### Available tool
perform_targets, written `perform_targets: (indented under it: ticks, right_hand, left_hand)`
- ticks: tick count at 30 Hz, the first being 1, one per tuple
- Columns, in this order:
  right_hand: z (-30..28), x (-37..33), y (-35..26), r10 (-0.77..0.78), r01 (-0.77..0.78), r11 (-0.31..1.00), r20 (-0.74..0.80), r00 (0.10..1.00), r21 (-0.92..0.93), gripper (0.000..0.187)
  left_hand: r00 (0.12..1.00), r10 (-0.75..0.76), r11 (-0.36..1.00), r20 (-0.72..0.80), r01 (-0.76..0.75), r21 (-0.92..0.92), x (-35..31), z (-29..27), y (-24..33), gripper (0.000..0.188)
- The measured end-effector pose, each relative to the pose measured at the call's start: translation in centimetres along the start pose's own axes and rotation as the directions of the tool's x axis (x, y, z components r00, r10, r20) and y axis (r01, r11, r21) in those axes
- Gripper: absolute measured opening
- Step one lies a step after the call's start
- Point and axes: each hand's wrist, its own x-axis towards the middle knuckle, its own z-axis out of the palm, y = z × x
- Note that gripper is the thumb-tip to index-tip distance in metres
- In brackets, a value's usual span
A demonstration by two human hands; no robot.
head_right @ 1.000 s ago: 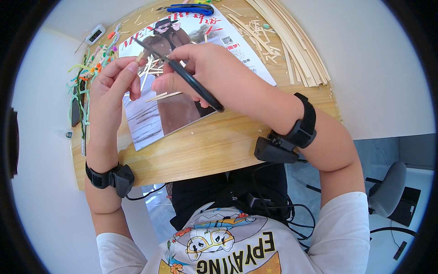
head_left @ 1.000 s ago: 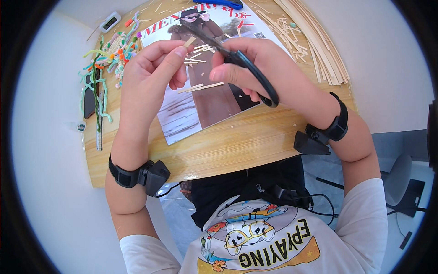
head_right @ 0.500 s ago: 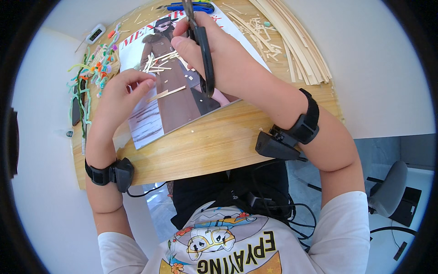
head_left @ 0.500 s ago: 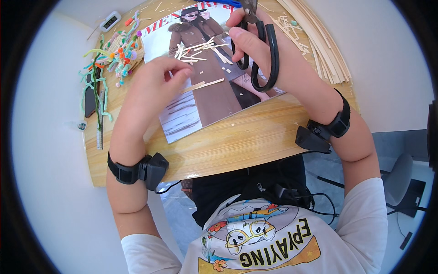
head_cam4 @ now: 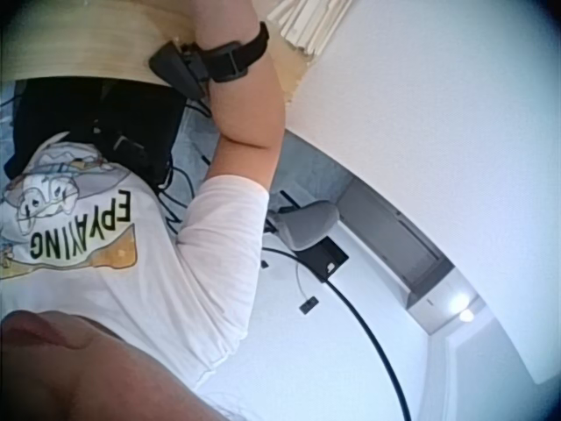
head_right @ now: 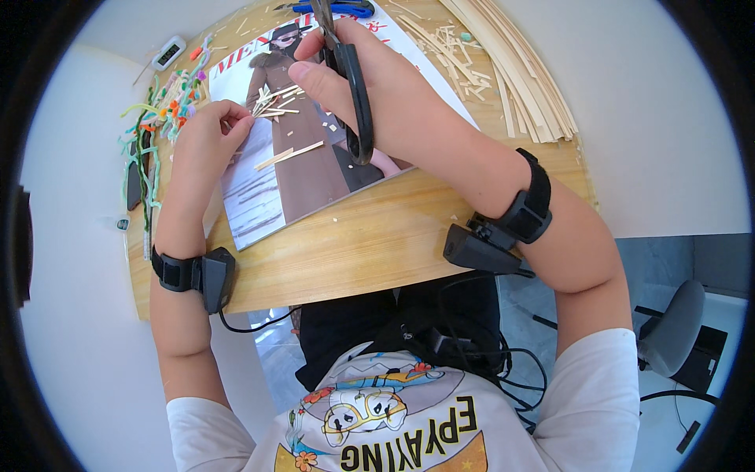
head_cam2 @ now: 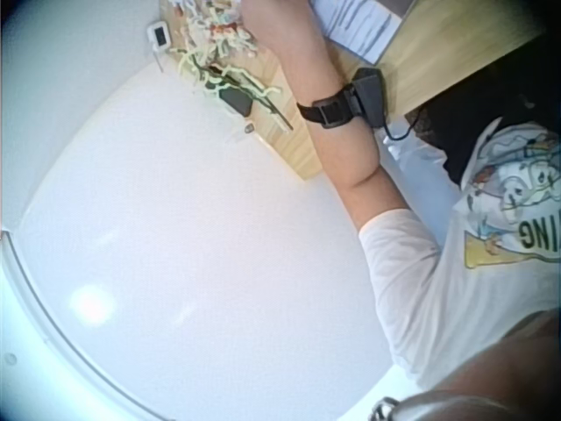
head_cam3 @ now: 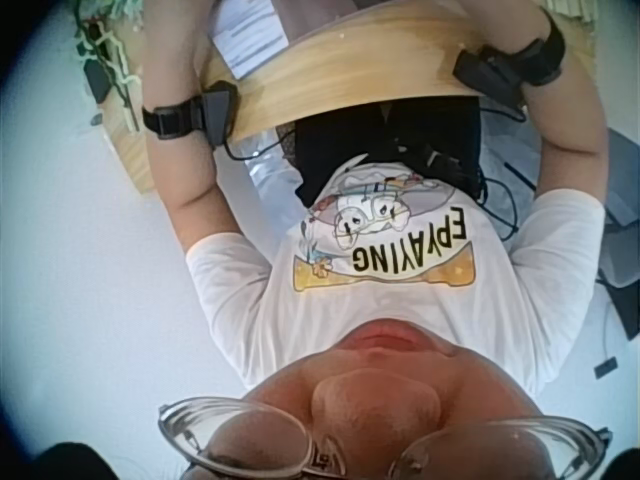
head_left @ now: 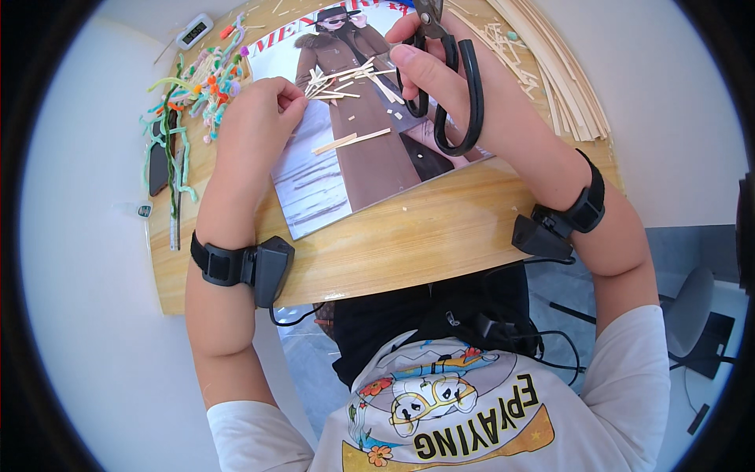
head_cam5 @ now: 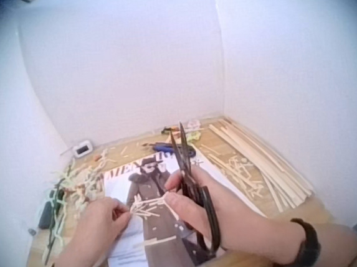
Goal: Cutting thin bamboo sticks into smaller pieces using scissors on a desk.
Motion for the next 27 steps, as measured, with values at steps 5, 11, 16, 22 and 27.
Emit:
perform_targets:
  ticks: [5, 11, 16, 22, 27]
  right_hand:
    - [-0.9, 0.3, -1.6, 0.032, -0.032, 0.999, 0.02, 0.999, 0.002, 0.032]
    - [-1.8, 1.3, -5.0, 0.424, -0.408, 0.904, 0.14, 0.895, -0.13, 0.032]
    - [-3.4, 2.9, -2.0, 0.338, -0.27, 0.738, -0.007, 0.941, -0.619, 0.035]
    - [-6.3, 2.7, 3.7, 0.137, -0.033, 0.53, 0.047, 0.989, -0.848, 0.054]
    - [-6.8, 2.8, 5.7, 0.027, 0.027, 0.423, 0.042, 0.999, -0.906, 0.052]
  left_hand:
    - [1.0, -0.014, 0.999, -0.019, 0.013, -0.038, -0.2, -0.3, 0.1, 0.015]
    - [0.994, 0.085, 0.996, -0.062, -0.087, -0.031, -0.2, -0.4, 0.1, 0.017]
    - [0.902, 0.426, 0.902, -0.073, -0.429, -0.04, -0.3, 1.4, -0.7, 0.032]
    - [0.905, 0.383, 0.923, 0.183, -0.381, -0.049, -0.9, 1.6, -1.2, 0.053]
    - [0.956, 0.251, 0.958, 0.151, -0.268, 0.107, -0.2, 1.6, -2.5, 0.051]
